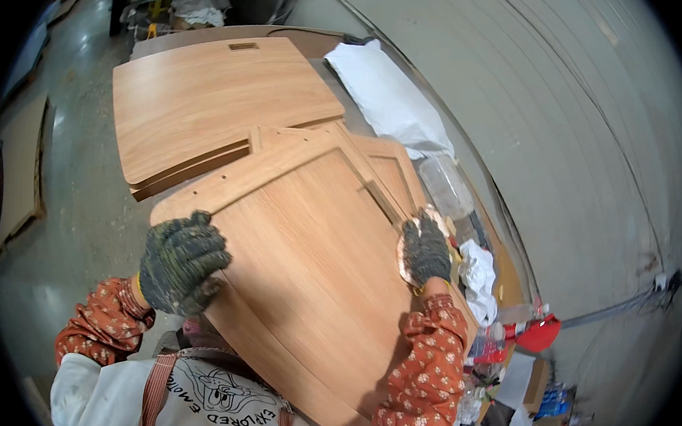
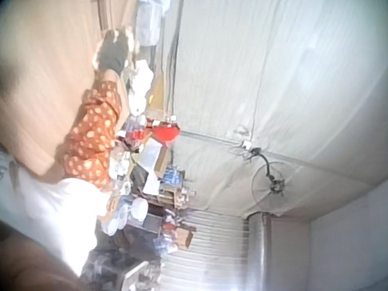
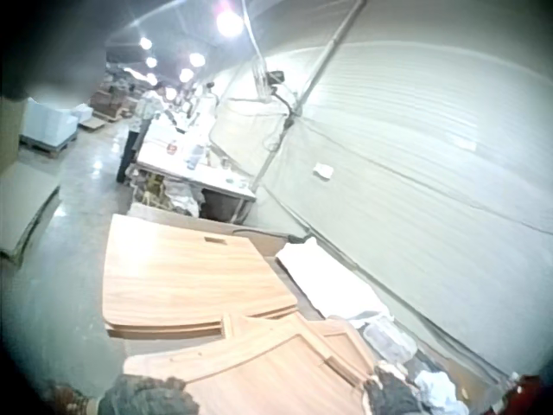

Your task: The person handles wooden panels one by one, sanding the surfaces and cutouts with a sanding block and wiping them with a cloth.

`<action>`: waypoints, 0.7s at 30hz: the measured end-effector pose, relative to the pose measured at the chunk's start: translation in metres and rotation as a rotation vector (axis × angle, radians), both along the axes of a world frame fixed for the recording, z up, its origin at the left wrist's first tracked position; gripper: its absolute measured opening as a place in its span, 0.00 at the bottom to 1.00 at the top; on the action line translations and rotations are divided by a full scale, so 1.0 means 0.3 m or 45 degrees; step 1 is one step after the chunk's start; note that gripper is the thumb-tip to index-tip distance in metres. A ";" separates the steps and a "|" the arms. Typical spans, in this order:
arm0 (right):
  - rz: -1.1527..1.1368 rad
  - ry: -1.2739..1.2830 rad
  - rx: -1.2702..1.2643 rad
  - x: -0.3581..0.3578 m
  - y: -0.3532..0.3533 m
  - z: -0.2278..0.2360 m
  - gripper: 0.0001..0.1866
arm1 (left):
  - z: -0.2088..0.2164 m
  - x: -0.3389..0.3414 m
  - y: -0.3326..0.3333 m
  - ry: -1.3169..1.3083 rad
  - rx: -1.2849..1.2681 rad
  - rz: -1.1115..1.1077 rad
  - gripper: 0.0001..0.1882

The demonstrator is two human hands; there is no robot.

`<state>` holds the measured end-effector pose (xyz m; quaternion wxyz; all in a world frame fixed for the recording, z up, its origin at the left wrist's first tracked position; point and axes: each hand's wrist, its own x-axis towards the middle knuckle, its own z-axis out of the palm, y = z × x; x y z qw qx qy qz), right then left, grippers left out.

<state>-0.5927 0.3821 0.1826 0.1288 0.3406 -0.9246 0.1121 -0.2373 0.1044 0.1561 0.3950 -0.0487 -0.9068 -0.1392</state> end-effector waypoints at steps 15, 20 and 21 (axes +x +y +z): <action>0.720 -0.384 -0.503 0.220 -0.662 0.085 0.18 | 0.032 -0.013 0.006 0.156 0.180 -0.175 0.18; 1.434 0.263 -0.216 0.585 -0.754 0.090 0.21 | -0.038 -0.022 0.007 0.056 0.315 -0.278 0.18; 1.515 0.065 -0.089 0.604 -0.761 0.104 0.23 | -0.049 -0.016 0.011 0.016 0.371 -0.304 0.18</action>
